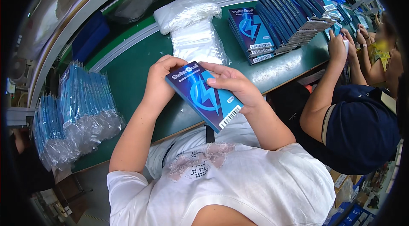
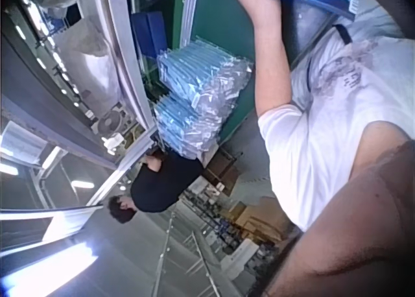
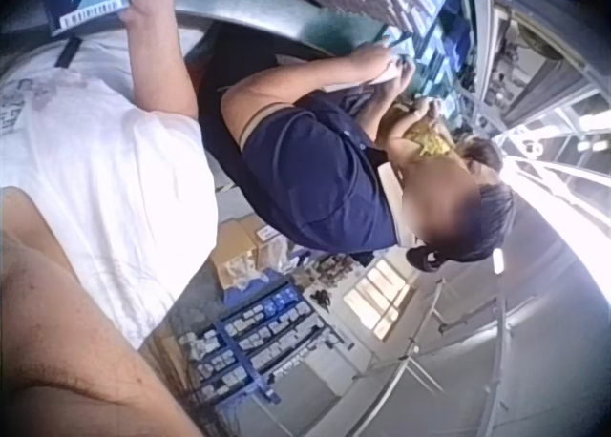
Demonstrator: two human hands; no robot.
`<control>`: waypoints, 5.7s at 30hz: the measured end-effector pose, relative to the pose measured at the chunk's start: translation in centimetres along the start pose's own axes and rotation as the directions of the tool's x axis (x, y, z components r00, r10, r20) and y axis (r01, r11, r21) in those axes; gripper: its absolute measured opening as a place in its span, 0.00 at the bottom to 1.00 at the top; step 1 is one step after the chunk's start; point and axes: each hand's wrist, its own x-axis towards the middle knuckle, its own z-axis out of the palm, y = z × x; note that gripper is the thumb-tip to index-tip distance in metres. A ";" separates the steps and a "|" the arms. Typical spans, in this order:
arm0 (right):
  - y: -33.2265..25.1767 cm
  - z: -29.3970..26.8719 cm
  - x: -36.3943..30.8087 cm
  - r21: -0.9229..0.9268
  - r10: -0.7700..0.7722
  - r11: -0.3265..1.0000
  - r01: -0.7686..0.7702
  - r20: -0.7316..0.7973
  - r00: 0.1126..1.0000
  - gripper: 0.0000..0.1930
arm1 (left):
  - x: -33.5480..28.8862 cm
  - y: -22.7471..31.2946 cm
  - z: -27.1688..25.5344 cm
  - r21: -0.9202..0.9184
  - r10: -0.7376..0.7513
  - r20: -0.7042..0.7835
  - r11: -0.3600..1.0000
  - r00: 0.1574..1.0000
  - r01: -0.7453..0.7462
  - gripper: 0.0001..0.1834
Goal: The person repeatedly picks up small blue packages labeled 'Stellar Cell' and places them into clear plastic bags. They then seal the bags and stack them on the green workbench. The process is repetitive, involving picking, inserting, and stacking.
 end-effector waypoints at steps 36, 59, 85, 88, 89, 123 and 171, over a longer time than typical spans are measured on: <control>-0.4 3.8 0.8 -0.878 -0.617 0.087 0.470 0.323 0.718 0.40 | -5.1 3.5 -0.6 -0.898 -0.158 0.253 0.328 0.954 0.293 0.15; 2.3 5.4 -0.2 -0.727 -0.266 0.203 0.656 0.604 0.751 0.16 | -7.7 7.4 -18.6 0.497 0.184 -0.643 0.839 0.743 0.222 0.40; 13.5 12.5 18.3 -0.589 -0.146 0.807 0.034 -0.144 0.979 0.43 | -10.3 -9.4 -25.2 -0.815 -0.594 -0.453 0.578 0.665 -0.040 0.29; 13.6 14.8 18.6 -0.599 -0.103 0.801 0.009 -0.122 0.987 0.49 | -10.0 -7.8 -23.7 -0.821 -0.512 -0.433 0.563 0.742 -0.091 0.29; 13.7 15.5 19.1 -0.599 -0.079 0.801 -0.008 -0.119 0.990 0.50 | -10.1 -7.4 -23.6 -0.820 -0.492 -0.432 0.563 0.756 -0.102 0.29; 16.7 20.7 18.9 -0.694 0.008 0.652 -0.306 -0.397 0.918 0.50 | -9.9 -4.9 -22.4 -0.781 -0.340 -0.384 0.615 0.859 -0.106 0.28; 10.3 21.0 30.1 -0.672 -0.385 0.652 0.352 0.106 0.917 0.36 | -10.8 -6.0 -20.9 -0.843 -0.290 -0.401 0.488 0.869 -0.226 0.30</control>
